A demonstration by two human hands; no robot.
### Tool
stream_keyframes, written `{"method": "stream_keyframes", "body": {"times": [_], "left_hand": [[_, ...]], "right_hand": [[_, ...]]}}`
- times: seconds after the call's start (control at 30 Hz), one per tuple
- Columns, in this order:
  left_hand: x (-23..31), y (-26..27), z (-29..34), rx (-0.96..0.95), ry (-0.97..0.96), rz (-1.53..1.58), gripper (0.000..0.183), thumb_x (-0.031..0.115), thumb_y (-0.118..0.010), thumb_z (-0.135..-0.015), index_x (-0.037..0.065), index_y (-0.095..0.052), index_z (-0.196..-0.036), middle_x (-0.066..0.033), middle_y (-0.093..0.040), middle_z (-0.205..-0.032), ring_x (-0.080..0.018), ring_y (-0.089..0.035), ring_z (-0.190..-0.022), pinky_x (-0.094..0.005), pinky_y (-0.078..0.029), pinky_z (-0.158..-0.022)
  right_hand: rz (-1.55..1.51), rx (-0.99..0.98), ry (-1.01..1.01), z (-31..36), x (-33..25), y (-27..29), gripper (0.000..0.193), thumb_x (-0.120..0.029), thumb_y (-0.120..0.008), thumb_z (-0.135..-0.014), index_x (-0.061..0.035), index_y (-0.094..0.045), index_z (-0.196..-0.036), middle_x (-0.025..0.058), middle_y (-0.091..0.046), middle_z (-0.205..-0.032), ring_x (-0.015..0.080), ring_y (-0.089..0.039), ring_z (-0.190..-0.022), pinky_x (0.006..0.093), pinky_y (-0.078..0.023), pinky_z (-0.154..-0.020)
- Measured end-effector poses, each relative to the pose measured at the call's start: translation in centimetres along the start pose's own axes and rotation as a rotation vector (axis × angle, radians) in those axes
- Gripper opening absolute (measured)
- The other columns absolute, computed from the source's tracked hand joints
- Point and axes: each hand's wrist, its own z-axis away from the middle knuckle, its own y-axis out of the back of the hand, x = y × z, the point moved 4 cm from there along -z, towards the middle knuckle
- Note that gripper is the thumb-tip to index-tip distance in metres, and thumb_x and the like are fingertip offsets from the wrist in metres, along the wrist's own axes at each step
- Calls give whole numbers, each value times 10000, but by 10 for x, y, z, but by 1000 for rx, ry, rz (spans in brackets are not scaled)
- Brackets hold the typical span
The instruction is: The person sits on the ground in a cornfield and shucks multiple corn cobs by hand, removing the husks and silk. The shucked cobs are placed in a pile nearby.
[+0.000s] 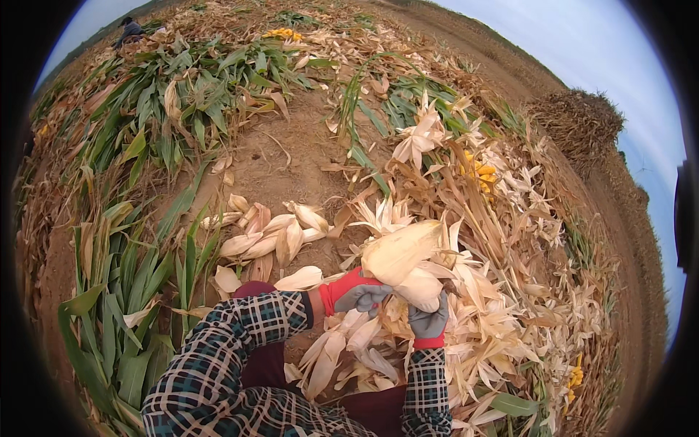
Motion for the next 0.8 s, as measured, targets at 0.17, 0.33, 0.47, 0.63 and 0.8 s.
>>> {"method": "stream_keyframes", "body": {"times": [0.17, 0.33, 0.47, 0.63, 0.8], "left_hand": [[18, 24, -7, -118, -112, 22, 363, 226, -478, -995, 120, -506, -649, 26, -354, -517, -156, -458, -465, -385, -517, -619], [22, 16, -9, -101, -120, 71, 402, 237, -477, -993, 136, -462, -604, 24, -326, -496, -160, -421, -445, -367, -487, -579], [20, 25, -23, -9, -191, 110, 387, 308, -465, -1020, 124, -481, -680, 29, -330, -530, -155, -397, -458, -351, -441, -571], [27, 18, -40, -7, -299, 114, 393, 272, -437, -1032, 126, -461, -668, 30, -330, -514, -145, -391, -463, -344, -468, -635], [16, 18, -32, -69, -123, -179, 367, 264, -444, -1034, 132, -465, -693, 36, -350, -542, -127, -413, -475, -364, -494, -665]], "right_hand": [[500, -170, 51, 24, -17, -7, 533, -265, -644, -916, -54, -493, -1382, 108, -575, -1336, 240, -638, -1106, 367, -597, -755], [1143, -295, -198, 40, 4, -81, 541, -243, -691, -866, -18, -500, -1319, 120, -643, -1153, 221, -679, -913, 318, -556, -717], [422, -139, -239, 35, 88, -77, 410, -250, -693, -908, -46, -552, -1234, 66, -662, -1008, 178, -657, -773, 311, -554, -707], [-52, 7, -183, 1, 64, -50, 375, -406, -598, -962, -49, -591, -1079, 83, -663, -935, 172, -647, -717, 279, -542, -584], [207, -1, 40, 9, 6, -68, 448, -228, -648, -922, 18, -536, -1279, 212, -655, -1131, 325, -643, -1076, 453, -494, -986]]}}
